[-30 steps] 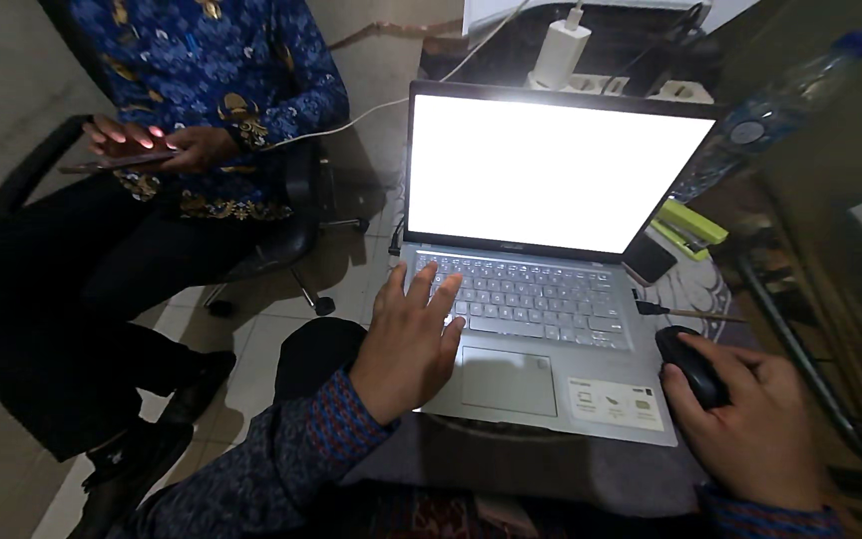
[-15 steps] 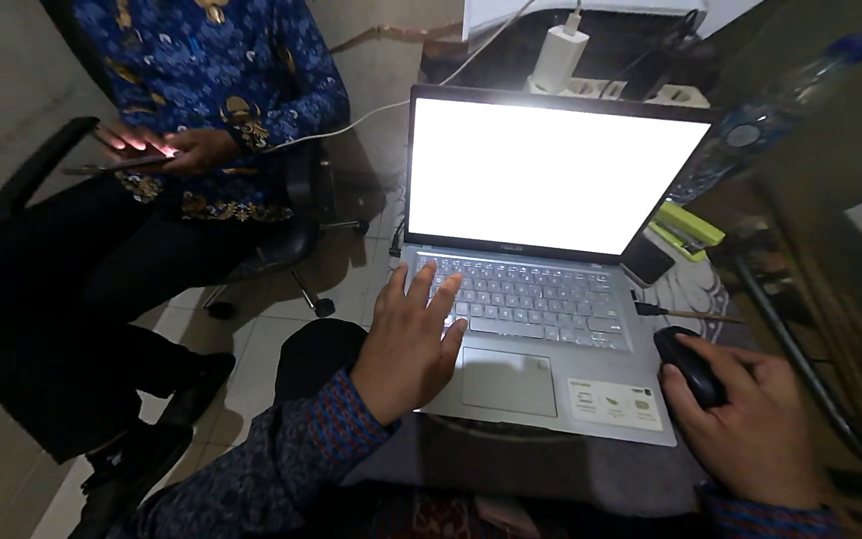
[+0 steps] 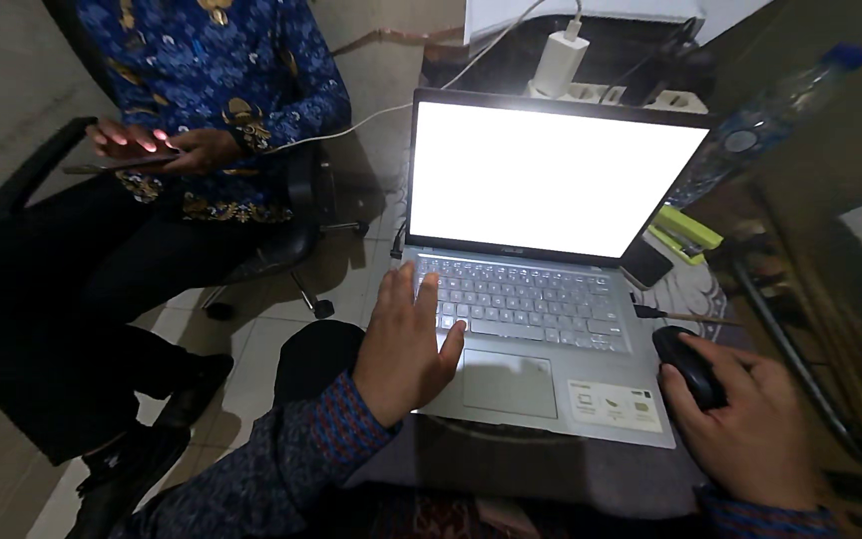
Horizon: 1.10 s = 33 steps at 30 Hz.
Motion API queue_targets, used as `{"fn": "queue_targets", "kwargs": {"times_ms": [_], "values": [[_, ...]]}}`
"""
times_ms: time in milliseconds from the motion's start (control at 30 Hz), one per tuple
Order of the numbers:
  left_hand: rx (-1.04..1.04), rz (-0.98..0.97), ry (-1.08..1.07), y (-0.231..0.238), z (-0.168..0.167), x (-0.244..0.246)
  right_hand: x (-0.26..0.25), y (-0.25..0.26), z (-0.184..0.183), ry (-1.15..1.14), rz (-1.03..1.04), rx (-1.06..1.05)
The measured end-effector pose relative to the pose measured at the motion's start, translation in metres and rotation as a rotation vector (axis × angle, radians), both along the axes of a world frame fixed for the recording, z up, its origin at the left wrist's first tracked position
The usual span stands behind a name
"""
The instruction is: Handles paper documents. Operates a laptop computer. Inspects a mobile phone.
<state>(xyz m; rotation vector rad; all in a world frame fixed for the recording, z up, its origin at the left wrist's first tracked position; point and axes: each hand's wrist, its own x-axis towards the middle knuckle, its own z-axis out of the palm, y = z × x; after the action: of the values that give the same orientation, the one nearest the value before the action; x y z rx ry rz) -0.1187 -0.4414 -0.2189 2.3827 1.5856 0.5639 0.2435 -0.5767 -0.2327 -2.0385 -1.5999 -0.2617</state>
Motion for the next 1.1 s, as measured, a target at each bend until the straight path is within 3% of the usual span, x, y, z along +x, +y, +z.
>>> {"fn": "queue_targets", "kwargs": {"times_ms": [1100], "values": [[-0.021,-0.009,0.085,0.015,0.005,0.007,0.001,0.000,0.001,0.005,-0.032,-0.029]]}}
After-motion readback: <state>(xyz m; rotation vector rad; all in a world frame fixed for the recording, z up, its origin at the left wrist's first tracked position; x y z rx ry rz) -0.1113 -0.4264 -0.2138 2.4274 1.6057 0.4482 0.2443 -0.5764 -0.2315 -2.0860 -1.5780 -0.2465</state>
